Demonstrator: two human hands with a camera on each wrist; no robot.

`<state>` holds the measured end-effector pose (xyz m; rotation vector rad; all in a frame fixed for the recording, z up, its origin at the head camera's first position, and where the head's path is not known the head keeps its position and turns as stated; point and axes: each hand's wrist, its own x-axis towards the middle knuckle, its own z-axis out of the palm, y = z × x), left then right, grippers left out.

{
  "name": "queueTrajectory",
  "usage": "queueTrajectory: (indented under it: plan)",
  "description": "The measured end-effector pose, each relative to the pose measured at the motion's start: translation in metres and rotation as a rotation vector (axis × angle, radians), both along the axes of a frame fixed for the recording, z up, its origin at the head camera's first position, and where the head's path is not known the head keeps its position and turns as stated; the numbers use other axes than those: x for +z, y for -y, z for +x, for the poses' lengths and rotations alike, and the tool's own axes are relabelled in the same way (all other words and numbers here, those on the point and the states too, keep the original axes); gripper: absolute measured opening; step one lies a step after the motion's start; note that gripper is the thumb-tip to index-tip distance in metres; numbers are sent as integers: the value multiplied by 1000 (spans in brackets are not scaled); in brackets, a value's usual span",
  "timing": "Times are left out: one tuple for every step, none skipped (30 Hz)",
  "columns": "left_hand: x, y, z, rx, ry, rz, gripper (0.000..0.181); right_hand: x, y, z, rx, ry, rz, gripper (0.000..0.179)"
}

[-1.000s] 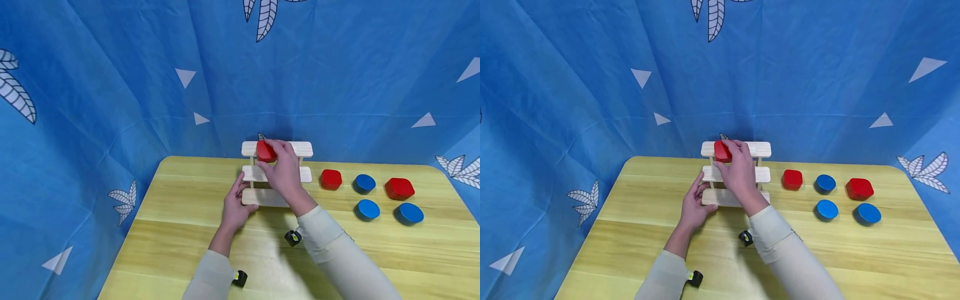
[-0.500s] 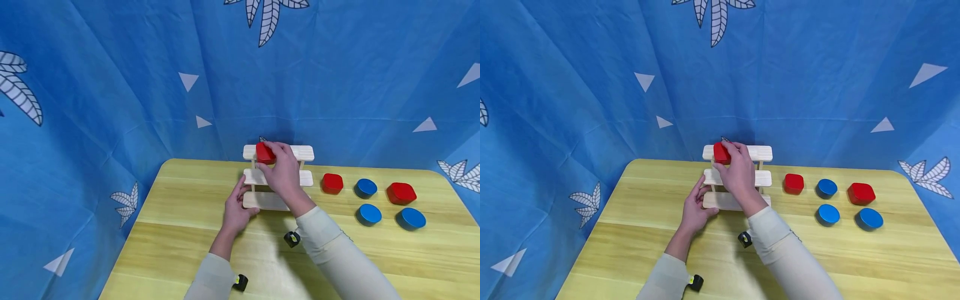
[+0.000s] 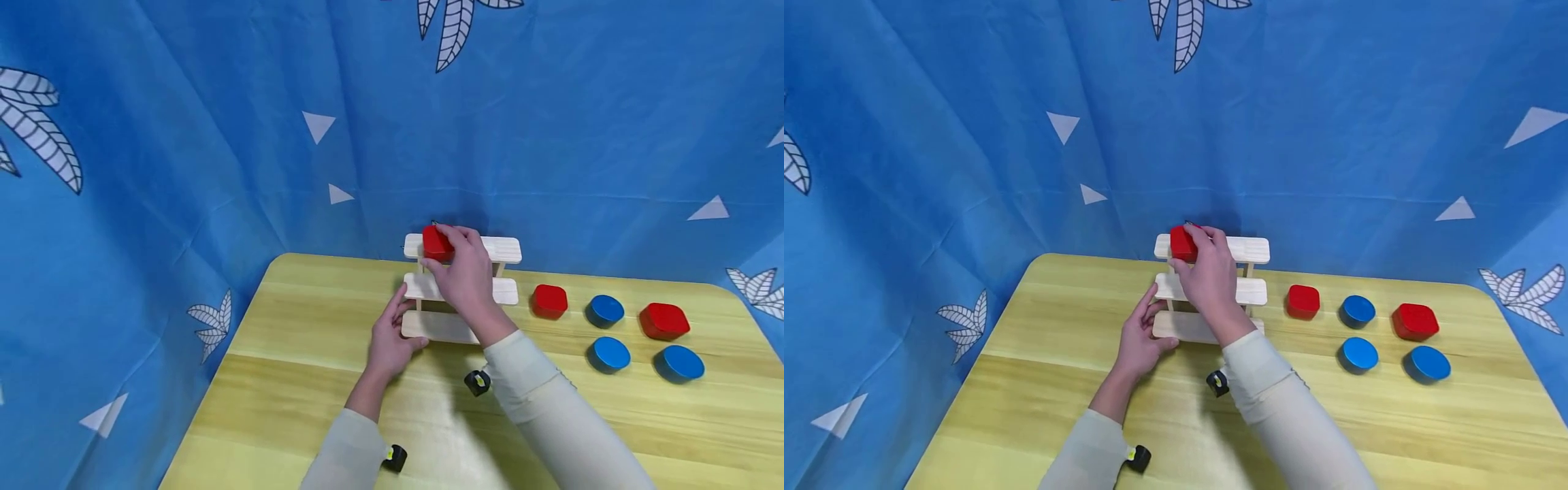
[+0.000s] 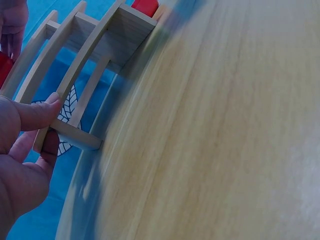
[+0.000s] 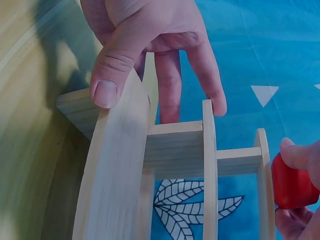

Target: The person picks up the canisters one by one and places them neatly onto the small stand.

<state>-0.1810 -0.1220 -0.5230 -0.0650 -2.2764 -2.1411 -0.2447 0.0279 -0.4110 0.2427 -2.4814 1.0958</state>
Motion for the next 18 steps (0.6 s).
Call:
queueTrajectory:
  plan:
    - [0,0,0,-2,0,5,117,0,1,-1,1,-4,1,65]
    - [0,1,1,-3,-1,5,117,-1,1,-2,-1,-8,3,65]
    - [0,1,1,-5,-4,9,116,-1,2,-2,-3,-9,3,65]
    - [1,0,0,-9,-6,10,116,-1,2,-4,-7,-13,4,65]
    - [2,-1,-2,-10,-7,9,116,0,1,-5,-13,-11,4,65]
    - [3,-1,-2,-12,-9,10,116,1,1,-6,-16,-9,5,65]
    - [4,-2,-3,-12,-9,9,116,1,0,-6,-19,-4,6,65]
    - [4,-2,-4,-10,-9,5,116,2,0,-7,-22,2,7,65]
    - [5,-2,-4,-8,-8,4,116,2,0,-7,-23,6,8,65]
    - [5,-2,-4,-5,-6,4,116,3,0,-7,-24,10,9,65]
    - [4,-2,-4,-3,-8,3,116,3,1,-7,-25,15,9,65]
    - [4,-2,-4,-2,-8,-1,116,3,1,-8,-26,19,10,65]
    - [4,-2,-4,-1,-9,-3,116,3,2,-8,-29,23,10,64]
    - [3,-2,-3,0,-9,-5,115,2,2,-8,-32,27,12,64]
    - [3,-1,-3,1,-8,-6,116,2,3,-8,-33,31,12,64]
    - [2,-1,-2,2,-7,-7,116,1,3,-9,-34,35,14,64]
    - [1,-1,-1,3,-7,-5,116,1,4,-9,-34,40,17,64]
    - [0,0,-1,5,-5,-5,117,1,5,-9,-35,44,21,64]
